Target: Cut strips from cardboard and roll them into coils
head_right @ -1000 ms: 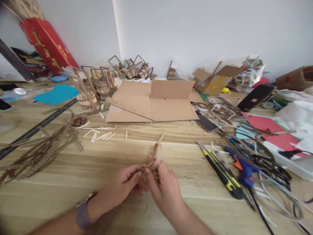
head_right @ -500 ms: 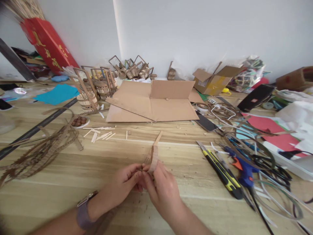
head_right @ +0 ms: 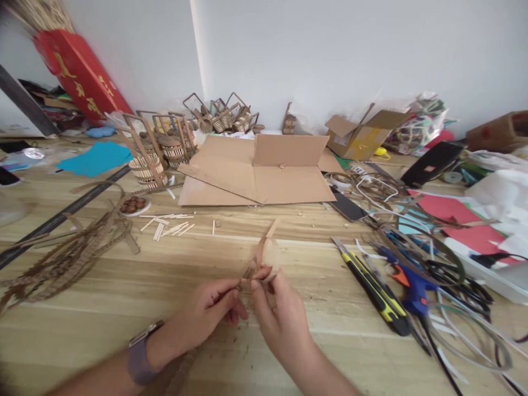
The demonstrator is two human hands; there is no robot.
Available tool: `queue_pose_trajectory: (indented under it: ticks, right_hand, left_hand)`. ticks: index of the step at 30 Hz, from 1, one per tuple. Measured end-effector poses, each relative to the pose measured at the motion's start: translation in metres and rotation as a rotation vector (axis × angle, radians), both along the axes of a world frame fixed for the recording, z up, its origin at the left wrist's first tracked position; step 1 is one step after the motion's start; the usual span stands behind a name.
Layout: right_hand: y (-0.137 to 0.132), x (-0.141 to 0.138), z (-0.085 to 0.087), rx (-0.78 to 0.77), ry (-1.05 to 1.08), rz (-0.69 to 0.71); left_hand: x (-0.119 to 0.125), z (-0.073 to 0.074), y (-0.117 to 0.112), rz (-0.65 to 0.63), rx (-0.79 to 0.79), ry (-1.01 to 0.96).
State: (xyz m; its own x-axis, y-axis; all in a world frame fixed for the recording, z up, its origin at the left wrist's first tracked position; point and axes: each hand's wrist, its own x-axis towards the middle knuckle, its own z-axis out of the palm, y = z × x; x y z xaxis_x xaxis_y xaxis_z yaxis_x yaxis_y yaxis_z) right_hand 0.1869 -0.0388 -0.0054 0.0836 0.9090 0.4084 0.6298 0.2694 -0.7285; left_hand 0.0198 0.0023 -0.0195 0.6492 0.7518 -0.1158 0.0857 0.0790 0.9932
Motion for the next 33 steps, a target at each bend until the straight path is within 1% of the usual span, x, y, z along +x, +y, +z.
queue_pose_trajectory:
  ticks: [2,4,11,18,26,29,33]
  right_hand:
    - [0.0002,-0.0001,-0.0008,-0.015,0.034,-0.007]
    - [-0.0001,-0.0004,-0.0010,-0.027,0.030,0.019]
    - [-0.0020,-0.0016,0.0014,0.003,-0.069,0.074]
    - [0.0005,-0.0017,-0.0043,0.178,-0.234,0.158]
    - [-0.0003,-0.0017,0.0000,0.191,-0.227,0.152]
    - [-0.0014,-0.0016,0.0006,0.162,-0.208,0.135]
    - [-0.0012,-0.0007,-0.0001,0.089,-0.138,0.064]
  left_hand:
    - [0.0008,-0.0014,-0.0005,0.009,-0.005,0.005]
    - [0.0015,-0.0027,-0.0011,0.020,-0.013,-0.002]
    - [0.0027,-0.0047,-0.0004,0.048,-0.054,-0.015]
    - [0.0032,-0.0024,0.0000,0.072,-0.073,-0.040]
    - [0.0042,-0.0020,-0.0014,0.063,-0.061,-0.024]
    - [0.0030,-0.0002,-0.0016,0.050,-0.044,-0.007]
    - [0.0012,0.0024,-0.0020,0.022,-0.032,0.028]
